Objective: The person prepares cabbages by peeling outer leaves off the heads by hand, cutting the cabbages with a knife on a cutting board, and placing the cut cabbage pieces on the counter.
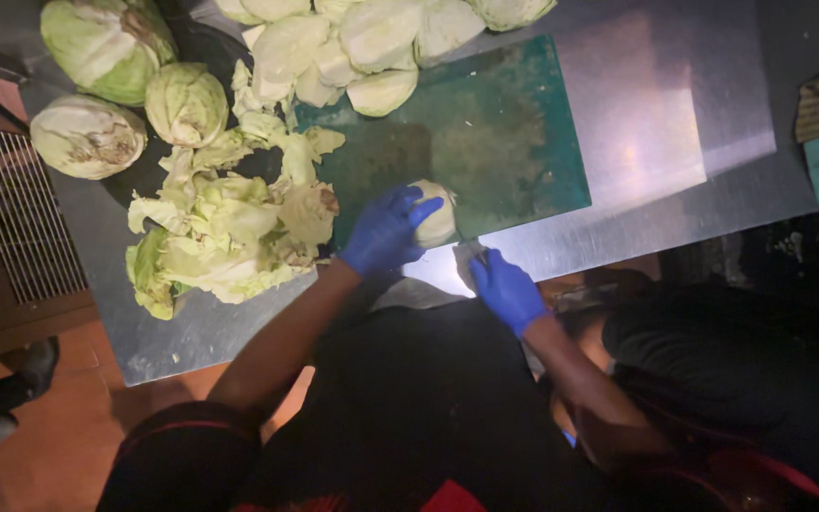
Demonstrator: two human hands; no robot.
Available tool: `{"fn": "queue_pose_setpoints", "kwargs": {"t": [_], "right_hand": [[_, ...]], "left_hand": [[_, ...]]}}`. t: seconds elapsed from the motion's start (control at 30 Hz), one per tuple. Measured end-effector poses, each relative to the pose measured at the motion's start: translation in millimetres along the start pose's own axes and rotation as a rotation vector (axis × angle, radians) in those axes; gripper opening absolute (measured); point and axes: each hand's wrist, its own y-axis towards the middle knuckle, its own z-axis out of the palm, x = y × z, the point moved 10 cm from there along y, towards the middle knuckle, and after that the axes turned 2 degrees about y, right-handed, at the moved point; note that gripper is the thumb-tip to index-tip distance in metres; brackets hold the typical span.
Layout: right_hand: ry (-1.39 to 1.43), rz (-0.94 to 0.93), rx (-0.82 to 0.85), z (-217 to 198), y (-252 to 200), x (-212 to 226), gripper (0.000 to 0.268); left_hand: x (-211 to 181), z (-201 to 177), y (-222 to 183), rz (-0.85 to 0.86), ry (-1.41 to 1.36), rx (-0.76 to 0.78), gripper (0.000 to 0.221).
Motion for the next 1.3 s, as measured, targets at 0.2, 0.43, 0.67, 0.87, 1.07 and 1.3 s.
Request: {"fn": "queue_pose_setpoints", "kwargs": {"t": [0.2,0.43,0.67,0.87,1.07,1.3], "right_hand": [[0.054,-0.028,-0.065,-3,-41,-32,0.047],[0.132,0.008,-0.100,-19,-8,3,0.043],[0.159,-0.113,-0.061,-10,-7,41,0.045],[0.087,-0.189,-0.017,-6,-9,85,0.044],[-0.057,-0.300,-0.083,-26,-16,122,0.045],[-0.121,-0.221,-0.033,-17,-7,114,0.039]], "left_hand": [[25,-46,-21,-0.331,-0.064,-0.105,0.073],[7,-72,-39,-0.273,-0.247,-0.261,0.060],[22,-92,-60,-0.659,-0.313,-0.123,0.057],[25,-96,-63,-0.693,-0.337,-0.051,0.057],[19,-76,-54,-0.413,-0.161,-0.119,0.054],[39,-37,-61,-0.238,-0.106,-0.167,0.074]]}}
